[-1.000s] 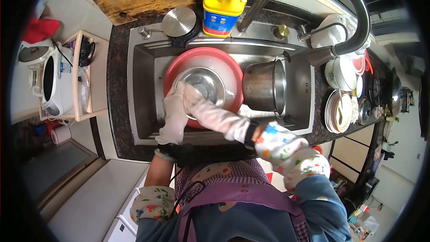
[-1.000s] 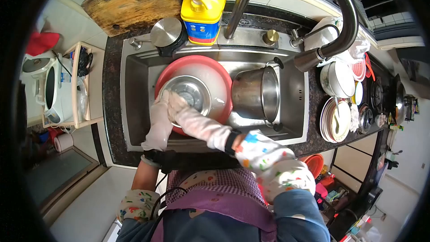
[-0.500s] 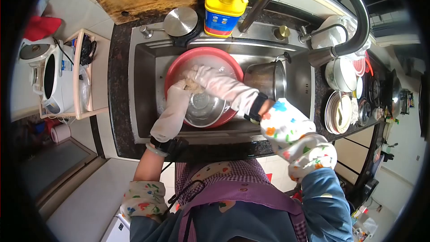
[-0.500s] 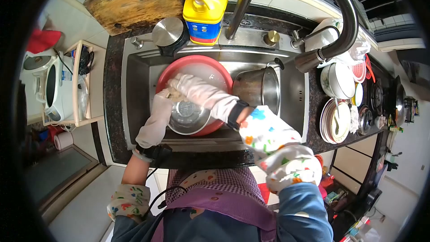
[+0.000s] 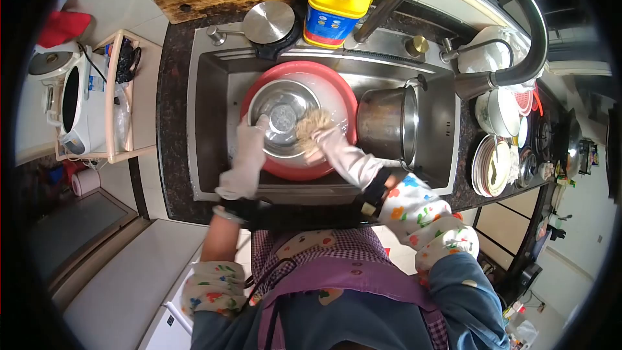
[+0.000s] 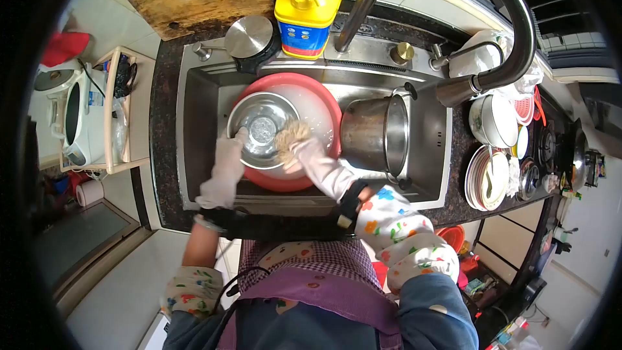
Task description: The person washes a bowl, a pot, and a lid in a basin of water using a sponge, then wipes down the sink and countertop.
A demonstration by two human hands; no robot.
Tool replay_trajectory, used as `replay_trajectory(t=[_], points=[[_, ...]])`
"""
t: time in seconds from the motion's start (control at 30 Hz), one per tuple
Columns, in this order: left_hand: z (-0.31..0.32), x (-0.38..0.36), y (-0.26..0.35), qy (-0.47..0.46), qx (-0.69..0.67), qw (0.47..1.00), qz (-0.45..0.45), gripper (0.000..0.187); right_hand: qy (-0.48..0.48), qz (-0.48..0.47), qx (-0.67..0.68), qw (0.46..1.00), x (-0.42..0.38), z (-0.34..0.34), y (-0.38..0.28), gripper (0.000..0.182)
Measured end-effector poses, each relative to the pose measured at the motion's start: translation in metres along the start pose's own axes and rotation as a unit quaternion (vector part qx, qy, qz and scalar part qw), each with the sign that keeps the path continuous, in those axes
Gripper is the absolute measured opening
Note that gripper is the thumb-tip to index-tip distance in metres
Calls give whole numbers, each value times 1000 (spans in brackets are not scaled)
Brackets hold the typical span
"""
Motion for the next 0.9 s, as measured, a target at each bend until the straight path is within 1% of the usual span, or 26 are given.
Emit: replay_trajectory(t=[0.03,0.07,0.1,0.13,0.17,0.23,0.27,0.3,0.33,0.37,0.4,0.43,0.47,0.5,0.53,0.57,0.6,0.63,0.67,0.7,0.73,0.77,0.8,0.83,0.87,0.9], points=[[-17,22,-23,-46,88,995,-7,29,-24,200,300,932,-16,-14,-46,24],[-17,23,-5,-108,101,989,20,28,-10,85,81,993,-14,-28,-60,22],[-17,22,15,-167,114,978,49,27,2,-37,-144,989,-16,-37,-79,21],[-14,28,19,-234,164,957,56,24,-31,-200,-262,944,-16,-43,-101,23],[-12,34,17,-233,164,957,55,24,-32,-201,-261,944,-17,-46,-119,23],[11,41,11,-291,281,909,99,23,-135,-160,-291,934,-16,-44,-143,28],[19,19,39,-212,182,958,67,24,-86,-198,-296,930,-14,-51,-147,31],[21,19,39,-216,181,957,71,24,-81,-197,-298,930,-4,-50,-131,31],[17,22,34,-155,140,976,61,24,14,-160,-250,955,17,-51,-98,29],[11,24,25,-90,98,990,46,25,104,-120,-197,967,29,-50,-72,28],[5,34,4,-65,70,994,55,24,151,-166,-96,970,23,-42,-64,27],[5,39,-3,-65,73,994,55,24,119,-21,-27,992,54,-34,-3,22],[3,42,-6,-3,33,996,80,25,122,-21,-26,992,53,-35,-8,22],[3,43,-8,59,-10,993,104,26,118,-21,-53,991,59,1,-22,22],[8,40,-8,50,-13,993,102,27,110,-21,-83,990,69,21,-36,21],[9,43,-19,52,-14,994,100,27,101,-21,-109,989,55,22,-33,21],[7,48,-34,90,92,988,84,27,95,-24,-132,986,58,20,-42,21],[6,56,-47,125,196,970,71,28,93,-25,-154,983,38,1,-36,21],[10,55,-47,151,265,946,106,25,92,-24,-180,979,27,-9,-36,20],[11,63,-57,142,261,948,111,25,95,-20,-208,973,3,-22,-31,20],[7,78,-69,103,447,881,115,22,101,-16,-234,967,-2,-26,-37,21],[6,99,-84,61,613,777,126,22,115,-9,-261,958,-10,-32,-44,21],[-1,118,-107,49,628,758,170,22,140,5,-288,947,-25,-58,-46,21],[-6,110,-94,-37,504,851,144,18,123,-108,-202,966,-25,-61,-29,23],[-9,143,-118,27,607,793,39,19,163,-74,-221,959,-19,-57,-20,22],[-13,150,-125,-78,514,853,-44,23,201,-36,-237,950,-17,-54,-12,23]])
Point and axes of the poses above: each hand's wrist, its own x-axis towards the middle knuckle, its own z-axis out of the palm, y = z × x, the point moved 3 cm from there along x, towards the middle knuckle, and after that the axes turned 13 degrees about -y, right-handed, at the moved point
